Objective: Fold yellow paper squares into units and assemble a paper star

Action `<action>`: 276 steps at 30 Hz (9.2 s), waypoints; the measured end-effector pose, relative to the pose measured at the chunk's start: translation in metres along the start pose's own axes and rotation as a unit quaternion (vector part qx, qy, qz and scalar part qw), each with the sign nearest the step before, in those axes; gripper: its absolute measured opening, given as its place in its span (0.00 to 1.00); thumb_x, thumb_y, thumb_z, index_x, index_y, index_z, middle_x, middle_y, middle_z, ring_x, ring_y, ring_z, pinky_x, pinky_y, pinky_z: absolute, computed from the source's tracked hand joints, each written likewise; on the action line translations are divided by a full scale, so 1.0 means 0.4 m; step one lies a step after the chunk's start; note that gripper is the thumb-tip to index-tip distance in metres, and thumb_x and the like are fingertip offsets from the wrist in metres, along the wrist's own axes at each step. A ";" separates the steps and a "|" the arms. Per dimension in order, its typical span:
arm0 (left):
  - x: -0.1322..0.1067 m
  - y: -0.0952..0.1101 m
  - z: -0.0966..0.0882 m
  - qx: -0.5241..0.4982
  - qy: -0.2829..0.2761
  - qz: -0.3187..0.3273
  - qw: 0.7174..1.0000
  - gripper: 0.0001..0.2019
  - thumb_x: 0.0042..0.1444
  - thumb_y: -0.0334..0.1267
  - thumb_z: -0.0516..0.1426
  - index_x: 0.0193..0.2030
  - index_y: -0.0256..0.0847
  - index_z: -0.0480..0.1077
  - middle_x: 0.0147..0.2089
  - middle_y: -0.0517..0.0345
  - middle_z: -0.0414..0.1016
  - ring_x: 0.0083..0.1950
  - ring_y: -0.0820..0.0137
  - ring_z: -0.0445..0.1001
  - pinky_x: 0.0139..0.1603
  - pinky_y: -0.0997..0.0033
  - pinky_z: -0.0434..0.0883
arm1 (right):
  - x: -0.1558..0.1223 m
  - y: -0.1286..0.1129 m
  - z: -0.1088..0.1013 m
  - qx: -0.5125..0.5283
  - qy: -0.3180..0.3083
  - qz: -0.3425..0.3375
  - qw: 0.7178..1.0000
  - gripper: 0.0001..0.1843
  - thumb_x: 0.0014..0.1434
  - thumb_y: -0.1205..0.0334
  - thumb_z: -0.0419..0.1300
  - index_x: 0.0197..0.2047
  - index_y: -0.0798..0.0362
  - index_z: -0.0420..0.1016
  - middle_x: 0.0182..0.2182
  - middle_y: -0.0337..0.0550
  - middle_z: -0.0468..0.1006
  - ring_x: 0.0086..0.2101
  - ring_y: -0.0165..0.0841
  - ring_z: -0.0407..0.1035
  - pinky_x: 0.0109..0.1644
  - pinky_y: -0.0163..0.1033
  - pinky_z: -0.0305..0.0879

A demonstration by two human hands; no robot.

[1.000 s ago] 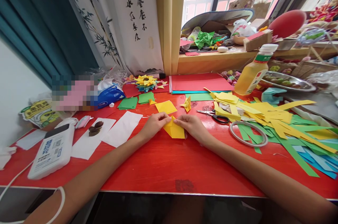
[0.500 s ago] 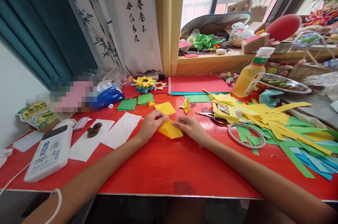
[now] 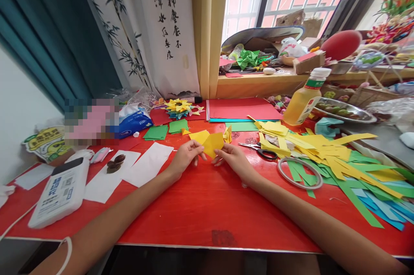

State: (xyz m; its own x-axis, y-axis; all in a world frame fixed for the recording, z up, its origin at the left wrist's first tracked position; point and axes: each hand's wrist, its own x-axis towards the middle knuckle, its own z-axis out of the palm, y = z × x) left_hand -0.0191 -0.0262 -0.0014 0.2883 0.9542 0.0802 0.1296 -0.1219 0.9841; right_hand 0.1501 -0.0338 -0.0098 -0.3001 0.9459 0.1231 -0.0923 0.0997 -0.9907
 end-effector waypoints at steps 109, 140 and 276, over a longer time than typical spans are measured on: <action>-0.029 0.029 0.017 0.206 -0.025 0.080 0.975 0.18 0.55 0.47 0.44 0.35 0.39 0.69 0.30 0.59 0.62 0.32 0.73 0.61 0.35 0.75 0.61 | -0.009 0.024 0.002 -0.081 0.008 -0.035 0.996 0.15 0.53 0.55 0.51 0.36 0.56 0.72 0.32 0.43 0.74 0.33 0.34 0.67 0.34 0.35 0.62; -0.038 0.016 0.032 0.243 -0.030 0.045 0.969 0.18 0.56 0.50 0.41 0.29 0.39 0.63 0.30 0.58 0.66 0.30 0.71 0.63 0.30 0.73 0.62 | -0.019 0.012 0.003 -0.129 -0.027 -0.075 0.989 0.15 0.55 0.53 0.49 0.34 0.55 0.69 0.30 0.41 0.72 0.32 0.31 0.65 0.33 0.34 0.59; -0.035 0.025 0.024 0.211 0.047 0.125 0.968 0.08 0.50 0.41 0.53 0.30 0.39 0.66 0.30 0.60 0.65 0.32 0.74 0.63 0.33 0.76 0.61 | -0.010 0.015 0.013 -0.021 -0.120 0.026 0.992 0.14 0.53 0.53 0.53 0.28 0.57 0.63 0.18 0.38 0.71 0.18 0.27 0.67 0.23 0.32 0.65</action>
State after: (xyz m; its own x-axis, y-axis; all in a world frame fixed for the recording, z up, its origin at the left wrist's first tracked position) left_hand -0.0127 -0.0433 0.0057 0.2765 0.8982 0.3418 0.4486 -0.4352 0.7806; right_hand 0.1460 -0.0385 -0.0158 -0.5214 0.8499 0.0764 -0.0323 0.0698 -0.9970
